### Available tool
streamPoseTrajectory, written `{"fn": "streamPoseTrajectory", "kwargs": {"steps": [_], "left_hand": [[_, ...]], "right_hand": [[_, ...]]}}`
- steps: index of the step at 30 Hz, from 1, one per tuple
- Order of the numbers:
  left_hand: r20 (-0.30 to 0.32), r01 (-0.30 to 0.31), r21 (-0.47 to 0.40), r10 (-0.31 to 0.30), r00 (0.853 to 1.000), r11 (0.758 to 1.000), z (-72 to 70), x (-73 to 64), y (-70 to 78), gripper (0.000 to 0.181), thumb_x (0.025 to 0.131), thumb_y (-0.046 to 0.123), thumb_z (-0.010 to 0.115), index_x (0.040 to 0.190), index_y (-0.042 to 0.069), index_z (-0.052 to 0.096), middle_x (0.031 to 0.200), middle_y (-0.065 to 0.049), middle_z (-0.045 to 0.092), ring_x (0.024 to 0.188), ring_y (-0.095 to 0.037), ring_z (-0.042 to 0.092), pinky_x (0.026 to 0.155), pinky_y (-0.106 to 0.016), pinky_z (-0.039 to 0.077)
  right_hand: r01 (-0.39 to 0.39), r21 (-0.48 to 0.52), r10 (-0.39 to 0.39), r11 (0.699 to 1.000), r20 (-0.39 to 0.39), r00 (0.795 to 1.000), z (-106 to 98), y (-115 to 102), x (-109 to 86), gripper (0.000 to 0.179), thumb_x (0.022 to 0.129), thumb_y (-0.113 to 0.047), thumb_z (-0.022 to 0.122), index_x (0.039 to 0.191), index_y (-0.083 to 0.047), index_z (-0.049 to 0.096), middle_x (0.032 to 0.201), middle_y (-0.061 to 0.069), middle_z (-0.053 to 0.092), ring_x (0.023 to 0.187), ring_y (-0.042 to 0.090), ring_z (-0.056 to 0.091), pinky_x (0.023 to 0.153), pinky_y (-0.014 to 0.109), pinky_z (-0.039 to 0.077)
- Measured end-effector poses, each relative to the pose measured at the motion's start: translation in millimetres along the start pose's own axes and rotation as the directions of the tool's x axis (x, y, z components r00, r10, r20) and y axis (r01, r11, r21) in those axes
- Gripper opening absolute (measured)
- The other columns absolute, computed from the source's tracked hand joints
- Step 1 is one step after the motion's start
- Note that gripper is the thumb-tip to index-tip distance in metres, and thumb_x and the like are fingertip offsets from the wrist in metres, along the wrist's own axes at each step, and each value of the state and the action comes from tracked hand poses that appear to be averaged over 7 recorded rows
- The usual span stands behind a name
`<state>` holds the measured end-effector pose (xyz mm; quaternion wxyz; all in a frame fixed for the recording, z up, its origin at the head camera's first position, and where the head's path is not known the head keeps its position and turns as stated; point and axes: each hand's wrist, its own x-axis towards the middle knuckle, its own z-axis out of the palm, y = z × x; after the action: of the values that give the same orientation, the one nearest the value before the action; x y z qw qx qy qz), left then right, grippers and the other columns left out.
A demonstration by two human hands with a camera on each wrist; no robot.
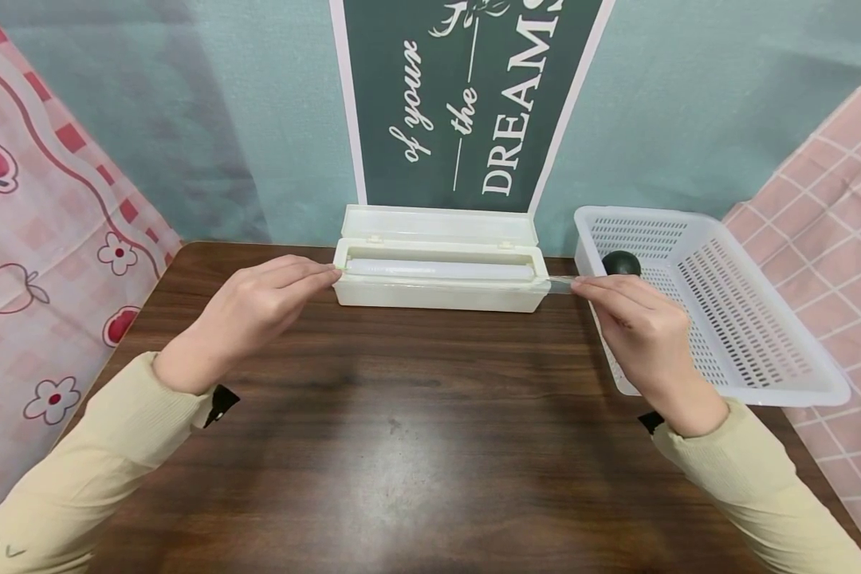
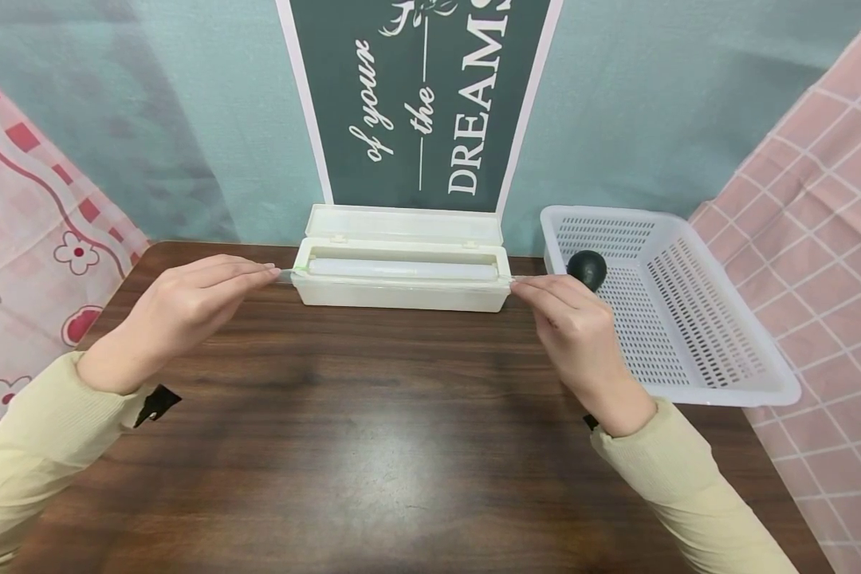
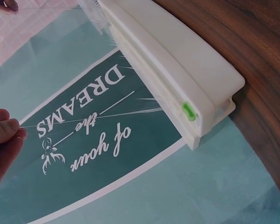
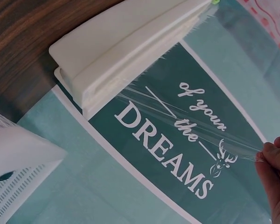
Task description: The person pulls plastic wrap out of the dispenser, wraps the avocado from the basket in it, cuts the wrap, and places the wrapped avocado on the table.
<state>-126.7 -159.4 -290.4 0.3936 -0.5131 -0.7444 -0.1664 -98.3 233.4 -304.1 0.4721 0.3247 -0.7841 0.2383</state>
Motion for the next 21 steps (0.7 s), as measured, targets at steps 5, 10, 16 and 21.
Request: {"fn": "streamPoseTrajectory", "kwargs": {"steps": [5,10,16,21], "left_hand": [[-0.005,-0.003,0.009,0.003,1.000,1.000,0.1,-0.5,2.5,0.028,0.086,-0.012,0.043,0.102,-0.005,0.065,0.090,-0.013,0.066,0.079,-0.024,0.062,0.071,-0.037,0.052],[-0.005,-0.002,0.012,0.002,1.000,1.000,-1.4,-0.7,3.4,0.030,0.082,-0.015,0.046,0.103,-0.005,0.064,0.090,-0.014,0.066,0.080,-0.025,0.062,0.071,-0.038,0.052],[-0.012,-0.005,0.006,0.005,1.000,1.000,-3.6,0.2,4.4,0.028,0.090,-0.007,0.041,0.105,-0.005,0.064,0.091,-0.014,0.065,0.081,-0.025,0.062,0.072,-0.039,0.052],[-0.022,-0.017,0.007,0.018,1.000,1.000,-4.9,1.5,4.8,0.028,0.092,-0.003,0.038,0.104,-0.006,0.064,0.091,-0.015,0.065,0.081,-0.026,0.061,0.071,-0.039,0.052]], "right_hand": [[0.003,0.002,-0.003,1.000,-0.009,1.000,-0.8,-1.3,-0.6,0.024,0.071,0.018,0.063,0.085,0.001,0.072,0.082,0.013,0.069,0.074,0.027,0.062,0.089,0.015,0.042],[0.001,0.000,-0.001,1.000,-0.008,1.000,-2.2,-2.9,1.1,0.024,0.072,0.018,0.062,0.085,0.001,0.072,0.083,0.013,0.069,0.075,0.028,0.062,0.089,0.013,0.041],[0.003,0.001,-0.003,1.000,-0.019,1.000,-2.6,-5.0,3.1,0.024,0.070,0.019,0.062,0.084,0.001,0.072,0.082,0.013,0.069,0.074,0.028,0.062,0.089,0.014,0.041],[0.005,-0.008,-0.006,1.000,-0.031,1.000,-3.7,-7.1,4.1,0.026,0.068,0.020,0.063,0.083,0.001,0.072,0.082,0.014,0.069,0.073,0.029,0.062,0.090,0.014,0.041]]}}
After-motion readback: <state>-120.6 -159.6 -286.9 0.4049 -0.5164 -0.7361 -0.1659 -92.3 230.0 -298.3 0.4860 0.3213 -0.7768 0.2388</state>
